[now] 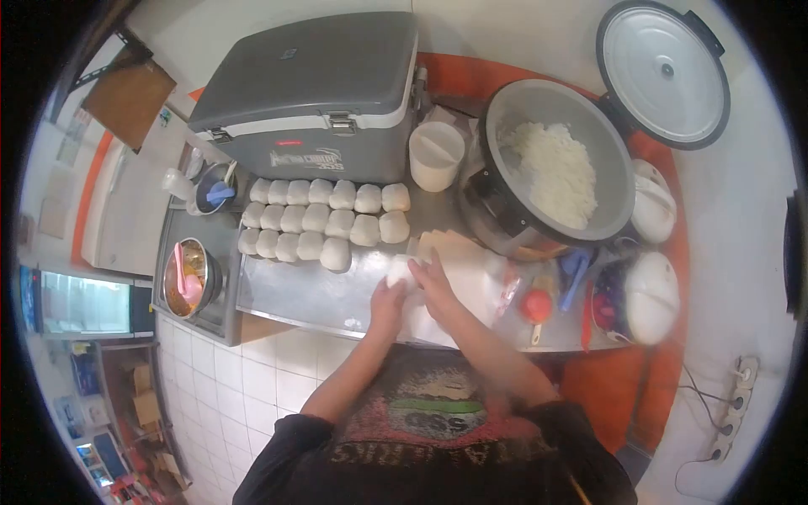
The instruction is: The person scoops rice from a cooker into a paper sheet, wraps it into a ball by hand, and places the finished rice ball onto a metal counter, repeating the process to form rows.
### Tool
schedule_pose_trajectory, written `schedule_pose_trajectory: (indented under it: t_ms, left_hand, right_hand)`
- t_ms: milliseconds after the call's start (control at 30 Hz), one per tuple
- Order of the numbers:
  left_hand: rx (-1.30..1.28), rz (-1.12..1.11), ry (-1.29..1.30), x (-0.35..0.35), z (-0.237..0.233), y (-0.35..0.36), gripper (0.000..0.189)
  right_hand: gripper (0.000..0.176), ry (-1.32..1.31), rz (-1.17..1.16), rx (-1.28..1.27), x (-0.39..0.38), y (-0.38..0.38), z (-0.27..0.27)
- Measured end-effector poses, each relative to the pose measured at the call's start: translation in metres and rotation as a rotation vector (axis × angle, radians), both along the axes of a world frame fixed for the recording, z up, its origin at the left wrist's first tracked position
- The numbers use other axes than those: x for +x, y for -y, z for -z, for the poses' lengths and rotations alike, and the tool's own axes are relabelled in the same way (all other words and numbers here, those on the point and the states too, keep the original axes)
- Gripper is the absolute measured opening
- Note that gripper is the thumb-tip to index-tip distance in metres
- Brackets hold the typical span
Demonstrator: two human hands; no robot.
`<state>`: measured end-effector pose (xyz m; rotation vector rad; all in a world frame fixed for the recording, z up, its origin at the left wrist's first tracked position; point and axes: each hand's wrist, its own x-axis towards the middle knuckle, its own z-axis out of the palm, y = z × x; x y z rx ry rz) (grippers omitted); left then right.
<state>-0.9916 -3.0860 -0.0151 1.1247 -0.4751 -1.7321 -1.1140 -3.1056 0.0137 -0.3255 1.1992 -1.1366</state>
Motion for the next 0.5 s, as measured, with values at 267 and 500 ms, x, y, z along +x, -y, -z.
schedule_pose_trajectory:
  t_ms: [267,500]
  left_hand:
    - [0.337,-0.369,0.119,0.073,0.086,0.063,0.035]
    - [0.416,-0.578,-0.002,0.056,0.064,0.094,0.046]
  right_hand:
    - [0.046,-0.821,0.254,0.053,-0.164,-0.066,0.103]
    - [0.043,-1.582,0.719,0.416,-0.288,-0.129,0.103]
